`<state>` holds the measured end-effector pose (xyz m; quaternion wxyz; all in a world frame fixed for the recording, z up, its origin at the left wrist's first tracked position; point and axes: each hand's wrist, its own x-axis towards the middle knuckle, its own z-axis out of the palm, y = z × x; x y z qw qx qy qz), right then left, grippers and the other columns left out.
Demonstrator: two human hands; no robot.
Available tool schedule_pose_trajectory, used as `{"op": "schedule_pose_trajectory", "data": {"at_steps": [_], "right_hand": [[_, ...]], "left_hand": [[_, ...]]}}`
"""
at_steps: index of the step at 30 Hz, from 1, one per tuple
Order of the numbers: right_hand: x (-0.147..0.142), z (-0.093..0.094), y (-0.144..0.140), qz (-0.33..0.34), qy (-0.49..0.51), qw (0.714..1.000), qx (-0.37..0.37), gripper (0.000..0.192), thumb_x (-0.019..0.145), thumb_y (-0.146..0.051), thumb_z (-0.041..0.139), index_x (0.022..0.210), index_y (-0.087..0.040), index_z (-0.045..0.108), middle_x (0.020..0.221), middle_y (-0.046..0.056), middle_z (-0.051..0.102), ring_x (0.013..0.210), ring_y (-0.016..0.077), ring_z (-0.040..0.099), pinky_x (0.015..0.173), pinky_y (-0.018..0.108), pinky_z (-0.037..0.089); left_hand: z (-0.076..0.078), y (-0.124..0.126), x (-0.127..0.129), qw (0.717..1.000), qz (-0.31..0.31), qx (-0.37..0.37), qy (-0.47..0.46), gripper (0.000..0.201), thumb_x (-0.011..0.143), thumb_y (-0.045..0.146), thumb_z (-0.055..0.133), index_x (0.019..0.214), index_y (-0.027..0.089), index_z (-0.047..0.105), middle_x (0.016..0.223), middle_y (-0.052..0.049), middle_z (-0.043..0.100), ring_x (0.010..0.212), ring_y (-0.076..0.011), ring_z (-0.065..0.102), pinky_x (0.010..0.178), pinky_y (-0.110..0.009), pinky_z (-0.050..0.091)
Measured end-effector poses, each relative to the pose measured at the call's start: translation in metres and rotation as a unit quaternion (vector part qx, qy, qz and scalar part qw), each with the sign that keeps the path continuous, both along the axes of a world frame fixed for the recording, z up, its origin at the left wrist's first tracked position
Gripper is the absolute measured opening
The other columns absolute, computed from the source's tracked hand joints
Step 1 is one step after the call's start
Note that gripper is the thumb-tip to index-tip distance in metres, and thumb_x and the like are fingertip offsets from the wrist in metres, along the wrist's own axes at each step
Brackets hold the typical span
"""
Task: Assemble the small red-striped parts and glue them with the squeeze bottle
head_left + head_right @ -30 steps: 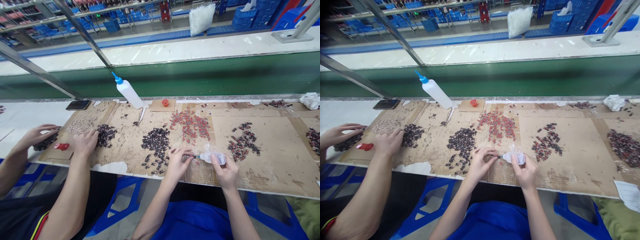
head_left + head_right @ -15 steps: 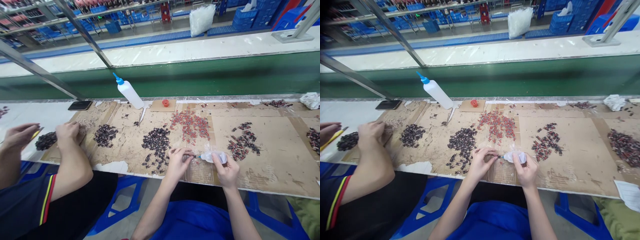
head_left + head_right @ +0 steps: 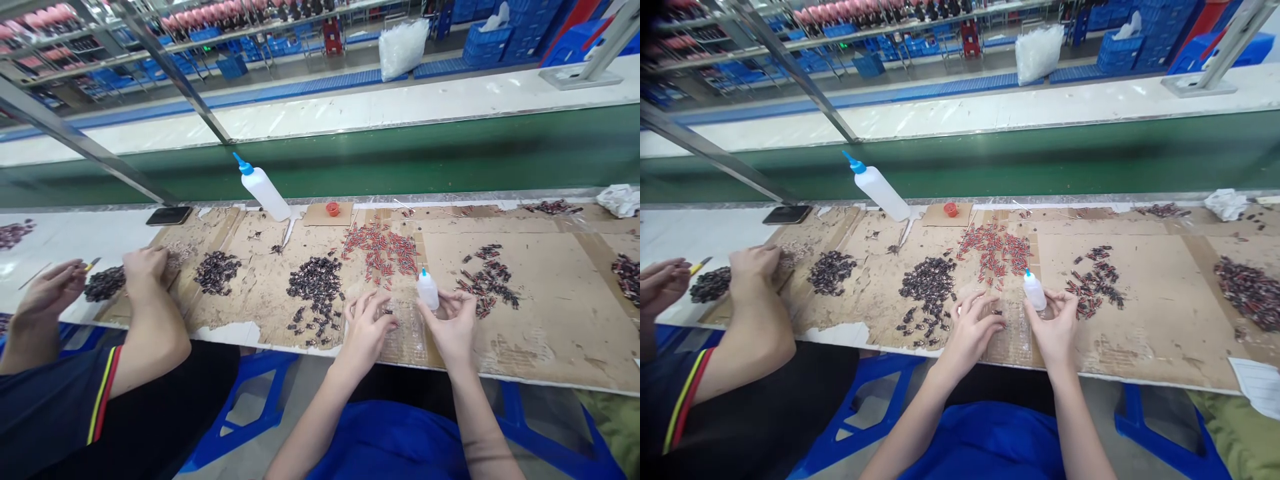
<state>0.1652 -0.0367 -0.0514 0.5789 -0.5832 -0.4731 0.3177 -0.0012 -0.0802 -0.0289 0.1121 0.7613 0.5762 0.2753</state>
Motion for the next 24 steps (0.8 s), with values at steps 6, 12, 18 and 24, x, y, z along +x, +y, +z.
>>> {"op": "schedule_pose_trajectory", "data": {"at_steps": [6,12,18,24], "right_hand": [[0.005,0.0,-0.01,-0.01,-0.053,0.999,-0.005,0.059,0.06,-0.039,0.081,0.102,-0.023,0.042,0.1,0.008,0.064,0.092,0.0244,0.068,0.082,0.045,0.056],[0.006,0.017,-0.04,-0.043,-0.281,0.924,0.255,0.057,0.067,-0.019,0.082,0.116,-0.023,0.054,0.098,0.008,0.063,0.09,0.0215,0.064,0.072,0.034,0.056],[-0.007,0.025,-0.045,0.191,-0.249,0.925,0.216,0.021,0.09,-0.013,0.055,0.104,-0.023,0.068,0.084,0.006,0.07,0.079,0.0186,0.065,0.07,0.033,0.056],[-0.015,0.019,-0.043,0.152,-0.178,0.966,0.108,0.016,0.089,-0.025,0.057,0.091,-0.024,0.073,0.084,0.006,0.073,0.079,0.0213,0.068,0.075,0.039,0.058]], "left_hand": [[-0.004,0.002,0.008,1.0,-0.008,-0.002,0.018,0.012,0.085,0.011,0.061,0.084,0.022,0.067,0.126,-0.007,0.06,0.129,-0.0299,0.041,0.095,-0.048,0.034],[0.006,0.001,0.006,0.991,-0.006,-0.082,-0.109,0.015,0.091,0.017,0.055,0.087,0.024,0.069,0.091,-0.002,0.072,0.096,-0.0203,0.059,0.087,-0.04,0.037],[0.009,-0.002,0.002,0.953,0.015,-0.121,-0.276,0.014,0.088,0.027,0.06,0.085,0.022,0.073,0.085,-0.005,0.072,0.085,-0.0188,0.064,0.082,-0.035,0.046],[0.005,0.003,-0.008,0.972,0.053,-0.101,-0.204,0.011,0.084,0.022,0.065,0.092,0.024,0.072,0.097,-0.005,0.073,0.097,-0.0216,0.062,0.092,-0.043,0.044]]}}
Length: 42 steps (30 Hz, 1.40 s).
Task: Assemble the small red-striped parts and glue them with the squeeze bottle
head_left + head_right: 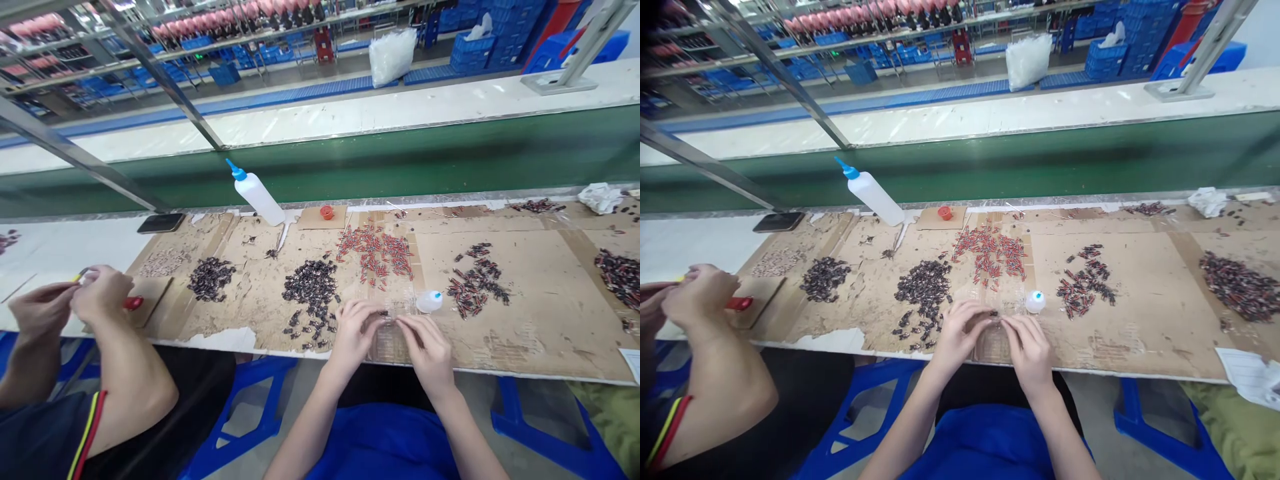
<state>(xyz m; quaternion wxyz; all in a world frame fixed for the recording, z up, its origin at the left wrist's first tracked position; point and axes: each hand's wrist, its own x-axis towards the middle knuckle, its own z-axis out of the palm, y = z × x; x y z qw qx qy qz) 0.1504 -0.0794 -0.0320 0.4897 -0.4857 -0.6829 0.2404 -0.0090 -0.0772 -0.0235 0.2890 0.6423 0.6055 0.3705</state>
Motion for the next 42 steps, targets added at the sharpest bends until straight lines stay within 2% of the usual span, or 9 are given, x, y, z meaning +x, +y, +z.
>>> {"op": "schedule_pose_trajectory", "data": {"at_steps": [3,6,11,16,23,28,34,38,42], "right_hand": [[-0.005,-0.001,-0.004,-0.056,0.024,0.997,-0.042,0.017,0.088,-0.031,0.059,0.092,-0.023,0.073,0.088,0.007,0.074,0.081,0.0219,0.07,0.076,0.038,0.059],[-0.011,0.0,-0.008,-0.072,0.045,0.994,-0.072,0.019,0.088,-0.034,0.058,0.089,-0.021,0.073,0.088,0.008,0.074,0.08,0.0213,0.07,0.072,0.035,0.059],[-0.019,0.001,-0.009,-0.088,0.096,0.981,-0.145,0.025,0.087,-0.04,0.058,0.092,-0.019,0.071,0.092,0.009,0.075,0.081,0.0222,0.072,0.075,0.036,0.06],[-0.021,0.003,-0.008,-0.06,0.153,0.965,-0.205,0.029,0.082,-0.045,0.062,0.089,-0.018,0.071,0.09,0.009,0.075,0.077,0.0225,0.073,0.076,0.037,0.061],[-0.019,0.011,-0.006,-0.054,0.19,0.959,-0.201,0.024,0.077,-0.041,0.068,0.081,-0.018,0.073,0.081,0.008,0.076,0.069,0.0215,0.073,0.068,0.034,0.063],[-0.017,0.011,-0.009,-0.058,0.172,0.972,-0.148,0.019,0.079,-0.037,0.068,0.081,-0.019,0.074,0.081,0.008,0.076,0.073,0.0215,0.072,0.072,0.036,0.062],[-0.015,0.008,-0.012,-0.065,0.148,0.98,-0.117,0.016,0.081,-0.034,0.066,0.083,-0.02,0.074,0.084,0.007,0.075,0.075,0.0208,0.071,0.075,0.036,0.06],[-0.011,0.018,-0.01,-0.025,0.143,0.98,-0.137,0.016,0.081,-0.034,0.066,0.084,-0.021,0.075,0.088,0.007,0.075,0.079,0.0211,0.071,0.077,0.036,0.06],[-0.007,0.026,-0.008,0.017,0.179,0.963,-0.199,0.022,0.078,-0.039,0.069,0.087,-0.02,0.075,0.087,0.007,0.076,0.077,0.0214,0.072,0.074,0.035,0.062]], "left_hand": [[-0.005,0.004,-0.001,0.995,0.015,0.018,0.1,0.017,0.081,0.014,0.068,0.093,0.025,0.072,0.107,-0.005,0.072,0.107,-0.0247,0.057,0.095,-0.048,0.038],[-0.009,0.007,0.001,0.993,0.016,0.027,0.117,0.015,0.082,0.012,0.066,0.088,0.024,0.072,0.107,-0.004,0.071,0.108,-0.0248,0.055,0.093,-0.047,0.039],[-0.006,0.004,0.003,0.999,0.025,0.02,0.022,0.013,0.085,0.013,0.061,0.084,0.021,0.071,0.086,-0.004,0.072,0.091,-0.0204,0.06,0.085,-0.037,0.048],[0.004,-0.002,0.003,0.997,0.011,0.021,-0.072,0.012,0.086,0.017,0.061,0.088,0.02,0.072,0.085,-0.005,0.072,0.086,-0.0184,0.063,0.079,-0.031,0.052],[0.012,-0.003,0.003,0.994,-0.014,0.01,-0.107,0.013,0.086,0.02,0.061,0.086,0.022,0.075,0.083,-0.005,0.074,0.086,-0.0194,0.061,0.08,-0.034,0.052],[0.019,-0.005,0.004,0.989,-0.02,-0.031,-0.141,0.011,0.083,0.023,0.064,0.084,0.021,0.074,0.084,-0.006,0.073,0.087,-0.0192,0.063,0.083,-0.033,0.053],[0.028,-0.01,0.01,0.992,-0.01,-0.015,-0.127,0.01,0.084,0.02,0.06,0.084,0.02,0.07,0.083,-0.005,0.069,0.089,-0.0181,0.061,0.08,-0.029,0.052],[0.03,-0.014,0.012,0.997,-0.007,0.002,-0.076,0.01,0.085,0.018,0.056,0.086,0.02,0.066,0.087,-0.004,0.066,0.091,-0.0186,0.058,0.081,-0.031,0.05],[0.031,-0.017,0.014,0.999,-0.007,0.001,-0.042,0.01,0.086,0.017,0.053,0.087,0.021,0.062,0.087,-0.004,0.064,0.092,-0.0191,0.056,0.081,-0.031,0.048]]}}
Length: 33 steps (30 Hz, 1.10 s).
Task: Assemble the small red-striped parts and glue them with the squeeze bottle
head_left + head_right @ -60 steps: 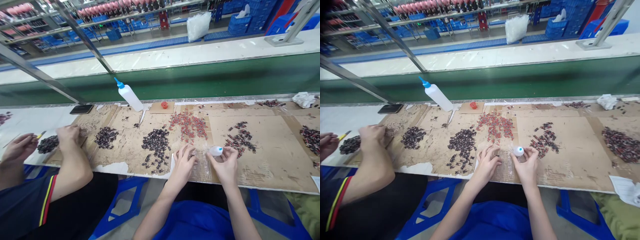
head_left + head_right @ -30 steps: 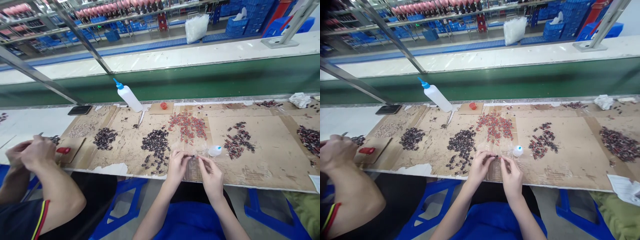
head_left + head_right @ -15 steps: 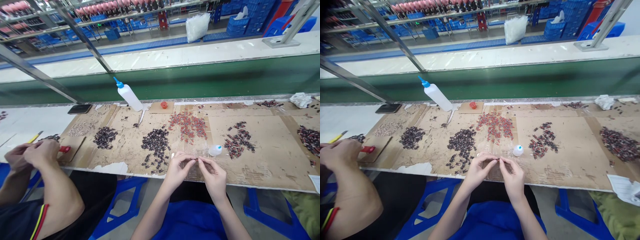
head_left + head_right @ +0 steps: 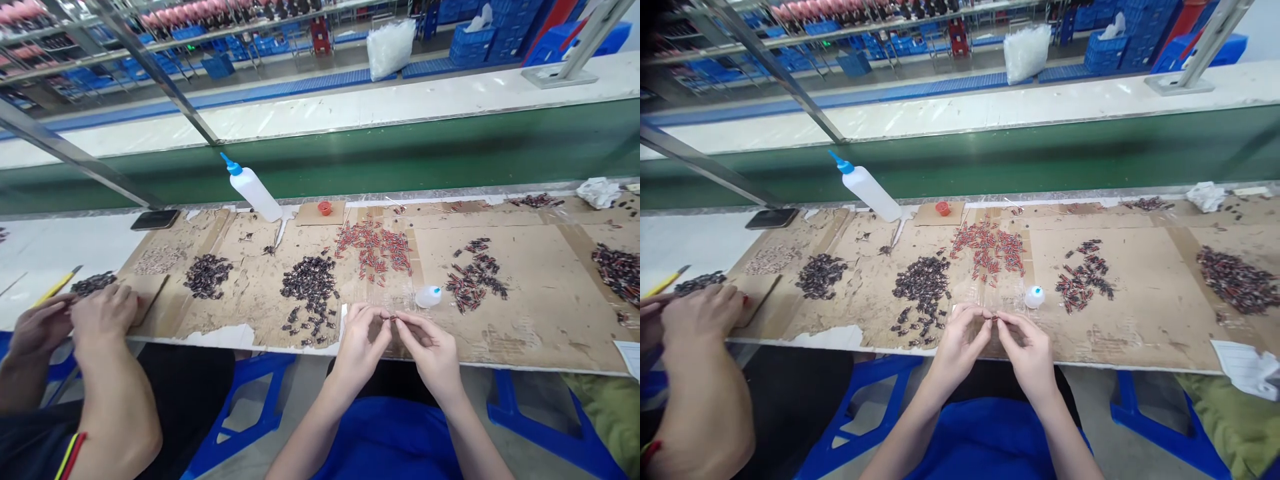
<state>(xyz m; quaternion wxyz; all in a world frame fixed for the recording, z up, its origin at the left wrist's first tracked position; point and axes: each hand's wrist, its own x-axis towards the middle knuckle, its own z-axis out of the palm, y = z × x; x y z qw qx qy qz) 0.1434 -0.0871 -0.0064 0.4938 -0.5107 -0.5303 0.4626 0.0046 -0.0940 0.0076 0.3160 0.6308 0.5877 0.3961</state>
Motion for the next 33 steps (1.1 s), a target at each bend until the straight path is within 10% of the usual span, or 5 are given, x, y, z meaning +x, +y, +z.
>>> {"op": "schedule_pose_trajectory", "data": {"at_steps": [15,21,26,33], "right_hand": [[0.023,0.009,-0.011,-0.059,-0.096,0.987,0.117,0.009,0.08,-0.026,0.066,0.083,-0.022,0.074,0.077,0.004,0.072,0.068,0.0176,0.069,0.064,0.029,0.058],[0.065,0.006,0.017,-0.338,-0.149,0.923,0.11,0.03,0.079,-0.04,0.069,0.096,-0.016,0.072,0.087,0.01,0.072,0.072,0.0216,0.068,0.076,0.04,0.057],[0.08,0.003,0.041,-0.229,-0.302,0.909,0.174,0.045,0.082,-0.05,0.061,0.113,-0.018,0.066,0.117,0.014,0.065,0.109,0.0299,0.06,0.093,0.05,0.049],[0.066,-0.028,0.05,-0.057,-0.41,0.885,0.213,0.054,0.077,-0.062,0.062,0.11,-0.02,0.057,0.114,0.015,0.063,0.113,0.0342,0.051,0.096,0.057,0.037]], "left_hand": [[0.01,-0.003,0.016,0.997,-0.068,0.03,-0.027,0.01,0.089,0.021,0.055,0.094,0.022,0.063,0.093,-0.005,0.07,0.104,-0.0216,0.056,0.093,-0.037,0.045],[0.002,0.002,-0.033,0.993,-0.03,0.031,0.113,0.025,0.09,0.022,0.055,0.115,0.026,0.06,0.115,-0.005,0.068,0.114,-0.0225,0.056,0.102,-0.042,0.035],[-0.026,0.001,-0.084,0.953,0.087,0.045,0.285,0.025,0.088,0.011,0.052,0.095,0.027,0.07,0.102,-0.004,0.072,0.107,-0.0254,0.055,0.095,-0.046,0.032],[-0.037,0.007,-0.082,0.937,0.086,0.051,0.335,0.018,0.086,0.011,0.059,0.078,0.024,0.07,0.091,-0.002,0.072,0.103,-0.0248,0.055,0.091,-0.044,0.031]]}}
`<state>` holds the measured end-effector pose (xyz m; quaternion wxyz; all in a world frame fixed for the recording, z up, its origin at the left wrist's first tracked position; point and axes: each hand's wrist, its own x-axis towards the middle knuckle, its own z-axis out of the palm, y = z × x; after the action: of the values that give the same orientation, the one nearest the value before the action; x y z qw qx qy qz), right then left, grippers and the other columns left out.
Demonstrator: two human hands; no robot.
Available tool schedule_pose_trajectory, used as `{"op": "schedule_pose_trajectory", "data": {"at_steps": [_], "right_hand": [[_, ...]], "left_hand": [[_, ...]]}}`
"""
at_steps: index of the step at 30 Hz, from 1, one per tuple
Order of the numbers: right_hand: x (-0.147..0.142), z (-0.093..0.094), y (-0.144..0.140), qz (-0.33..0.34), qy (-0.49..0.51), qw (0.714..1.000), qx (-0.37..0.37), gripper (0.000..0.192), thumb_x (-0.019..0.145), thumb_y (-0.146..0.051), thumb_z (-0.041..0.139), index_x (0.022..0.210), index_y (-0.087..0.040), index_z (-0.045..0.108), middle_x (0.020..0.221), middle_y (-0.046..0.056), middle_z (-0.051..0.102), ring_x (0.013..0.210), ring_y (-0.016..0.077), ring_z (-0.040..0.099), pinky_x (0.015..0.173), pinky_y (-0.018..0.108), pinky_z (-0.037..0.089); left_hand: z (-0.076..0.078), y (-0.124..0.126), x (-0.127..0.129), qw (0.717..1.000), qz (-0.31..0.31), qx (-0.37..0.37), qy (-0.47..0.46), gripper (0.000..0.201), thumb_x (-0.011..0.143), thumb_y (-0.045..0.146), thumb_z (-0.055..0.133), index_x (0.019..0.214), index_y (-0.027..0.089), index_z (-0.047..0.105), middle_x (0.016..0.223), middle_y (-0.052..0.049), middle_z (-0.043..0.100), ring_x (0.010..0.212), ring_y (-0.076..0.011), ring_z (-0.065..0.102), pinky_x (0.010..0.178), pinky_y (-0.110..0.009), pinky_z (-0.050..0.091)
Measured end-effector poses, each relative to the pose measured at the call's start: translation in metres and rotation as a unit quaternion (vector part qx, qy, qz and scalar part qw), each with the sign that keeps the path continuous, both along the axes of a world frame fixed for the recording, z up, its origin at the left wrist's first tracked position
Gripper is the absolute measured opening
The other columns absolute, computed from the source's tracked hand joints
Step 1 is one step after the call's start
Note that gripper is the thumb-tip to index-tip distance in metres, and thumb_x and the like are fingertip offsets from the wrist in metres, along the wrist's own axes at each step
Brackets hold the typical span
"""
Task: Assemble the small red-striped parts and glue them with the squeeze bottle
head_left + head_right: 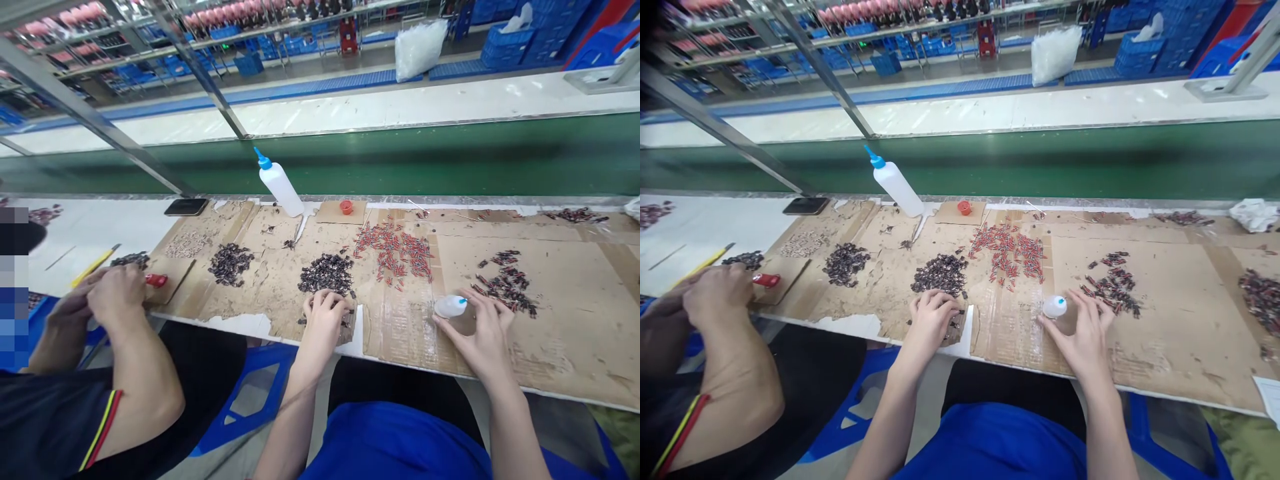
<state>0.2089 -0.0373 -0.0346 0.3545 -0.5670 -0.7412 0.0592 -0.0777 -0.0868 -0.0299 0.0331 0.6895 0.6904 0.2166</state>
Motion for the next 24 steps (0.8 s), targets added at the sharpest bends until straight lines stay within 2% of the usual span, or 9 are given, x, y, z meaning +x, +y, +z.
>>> {"op": "schedule_pose_trajectory", "data": {"at_steps": [3,6,8,10,12,15,19,21,24], "right_hand": [[-0.002,-0.006,0.004,0.023,0.037,0.999,-0.02,0.033,0.081,-0.053,0.061,0.092,-0.022,0.056,0.112,0.013,0.065,0.117,0.0331,0.049,0.098,0.055,0.037],[-0.005,-0.006,0.002,0.039,0.144,0.987,-0.057,0.03,0.078,-0.045,0.067,0.09,-0.024,0.051,0.109,0.011,0.067,0.12,0.031,0.051,0.097,0.053,0.041],[-0.008,-0.005,-0.001,0.042,0.233,0.967,-0.098,0.033,0.074,-0.043,0.072,0.088,-0.024,0.049,0.101,0.009,0.07,0.106,0.0281,0.061,0.09,0.049,0.047],[-0.011,-0.002,-0.005,0.015,0.309,0.942,-0.126,0.037,0.068,-0.044,0.076,0.086,-0.023,0.05,0.09,0.006,0.071,0.084,0.0241,0.067,0.077,0.042,0.052],[-0.014,0.0,-0.007,-0.017,0.37,0.92,-0.131,0.039,0.063,-0.046,0.079,0.083,-0.021,0.055,0.079,0.003,0.069,0.068,0.02,0.065,0.064,0.034,0.052],[-0.018,0.003,-0.008,-0.02,0.451,0.883,-0.13,0.039,0.06,-0.046,0.08,0.084,-0.02,0.062,0.074,0.002,0.067,0.06,0.0161,0.06,0.054,0.027,0.046],[-0.028,0.004,-0.007,-0.018,0.524,0.839,-0.145,0.036,0.065,-0.05,0.074,0.082,-0.019,0.064,0.067,0.001,0.063,0.045,0.0102,0.047,0.04,0.023,0.035],[-0.035,0.005,-0.008,-0.021,0.511,0.848,-0.142,0.034,0.07,-0.051,0.069,0.077,-0.019,0.063,0.059,-0.002,0.059,0.042,0.0096,0.044,0.038,0.023,0.033],[-0.047,0.006,-0.011,-0.041,0.44,0.891,-0.108,0.031,0.071,-0.049,0.069,0.071,-0.019,0.061,0.058,-0.001,0.06,0.048,0.0126,0.053,0.045,0.024,0.042]], "left_hand": [[-0.005,0.004,0.001,1.0,-0.006,-0.006,-0.002,0.017,0.086,0.012,0.059,0.079,0.024,0.069,0.092,-0.002,0.072,0.103,-0.0245,0.054,0.09,-0.043,0.031],[-0.01,0.005,-0.003,0.999,-0.027,-0.017,-0.002,0.014,0.085,0.015,0.061,0.082,0.025,0.069,0.093,-0.002,0.072,0.104,-0.025,0.053,0.089,-0.042,0.03],[-0.01,0.004,-0.004,0.999,-0.044,-0.026,0.001,0.014,0.086,0.015,0.06,0.086,0.026,0.068,0.095,-0.002,0.072,0.105,-0.0251,0.053,0.089,-0.042,0.03],[-0.006,0.003,-0.002,0.998,-0.05,-0.035,0.001,0.014,0.087,0.015,0.059,0.09,0.025,0.067,0.098,-0.002,0.071,0.106,-0.0246,0.052,0.09,-0.042,0.029],[0.001,0.004,0.006,0.998,-0.041,-0.037,-0.007,0.013,0.088,0.014,0.057,0.091,0.024,0.065,0.1,-0.003,0.071,0.105,-0.0237,0.053,0.09,-0.041,0.03],[0.01,0.008,0.026,0.998,-0.042,-0.025,-0.032,0.012,0.089,0.013,0.056,0.09,0.023,0.063,0.098,-0.003,0.071,0.103,-0.0222,0.054,0.089,-0.04,0.03],[0.007,0.015,0.055,0.995,-0.077,-0.031,-0.06,0.009,0.088,0.014,0.059,0.088,0.022,0.063,0.096,-0.003,0.071,0.101,-0.0219,0.055,0.088,-0.039,0.032],[0.003,0.016,0.063,0.993,-0.087,-0.042,-0.067,0.008,0.087,0.014,0.061,0.088,0.022,0.063,0.096,-0.003,0.071,0.101,-0.0225,0.055,0.088,-0.039,0.032],[0.001,0.016,0.066,0.991,-0.09,-0.057,-0.083,0.011,0.086,0.014,0.061,0.094,0.022,0.062,0.098,-0.004,0.071,0.102,-0.0233,0.056,0.088,-0.04,0.034]]}}
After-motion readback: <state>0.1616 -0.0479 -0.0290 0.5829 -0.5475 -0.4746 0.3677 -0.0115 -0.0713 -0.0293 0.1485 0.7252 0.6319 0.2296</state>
